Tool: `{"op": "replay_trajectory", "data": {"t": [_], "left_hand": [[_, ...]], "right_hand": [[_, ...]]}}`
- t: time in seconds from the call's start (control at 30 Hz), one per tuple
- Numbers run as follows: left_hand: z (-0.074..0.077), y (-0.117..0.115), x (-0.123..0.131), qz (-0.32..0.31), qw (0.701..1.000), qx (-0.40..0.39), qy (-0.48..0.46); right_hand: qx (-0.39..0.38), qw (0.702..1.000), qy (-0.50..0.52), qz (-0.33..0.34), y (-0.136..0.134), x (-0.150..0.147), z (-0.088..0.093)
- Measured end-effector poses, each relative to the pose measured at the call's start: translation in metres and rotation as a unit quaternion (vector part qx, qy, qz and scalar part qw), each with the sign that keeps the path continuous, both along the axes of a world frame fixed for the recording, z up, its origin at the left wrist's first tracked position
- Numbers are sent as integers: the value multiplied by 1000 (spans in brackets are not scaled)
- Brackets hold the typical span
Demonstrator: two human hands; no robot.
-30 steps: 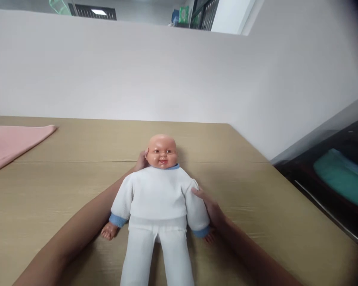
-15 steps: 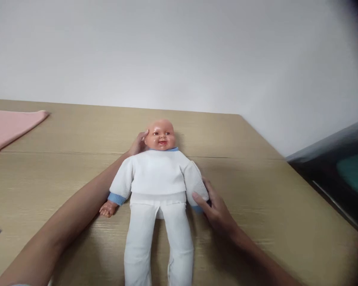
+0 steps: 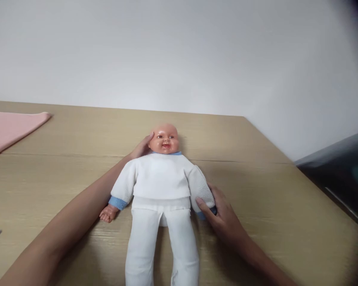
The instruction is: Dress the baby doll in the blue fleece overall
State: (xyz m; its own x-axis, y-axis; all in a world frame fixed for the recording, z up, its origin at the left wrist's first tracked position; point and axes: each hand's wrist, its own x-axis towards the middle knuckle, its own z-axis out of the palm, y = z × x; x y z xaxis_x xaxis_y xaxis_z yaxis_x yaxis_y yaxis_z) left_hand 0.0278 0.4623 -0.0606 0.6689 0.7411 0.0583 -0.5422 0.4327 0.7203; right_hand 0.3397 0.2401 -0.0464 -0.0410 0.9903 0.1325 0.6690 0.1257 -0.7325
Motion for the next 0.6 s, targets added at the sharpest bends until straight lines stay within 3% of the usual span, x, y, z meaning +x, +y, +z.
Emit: {"op": "replay_trajectory", "data": {"t": [0.4,0.47,0.6], "left_hand": [[6,-6,-3,26,999,13,44],[6,-7,-1,58,997,20,47],[-2,-3,1,179,982,24,55]], "right_hand": [[-13,1000,-1,7,0,3,2],[-16,1000,0,11,0,3,3],[-16,1000,-4,10,1,4,4]]}}
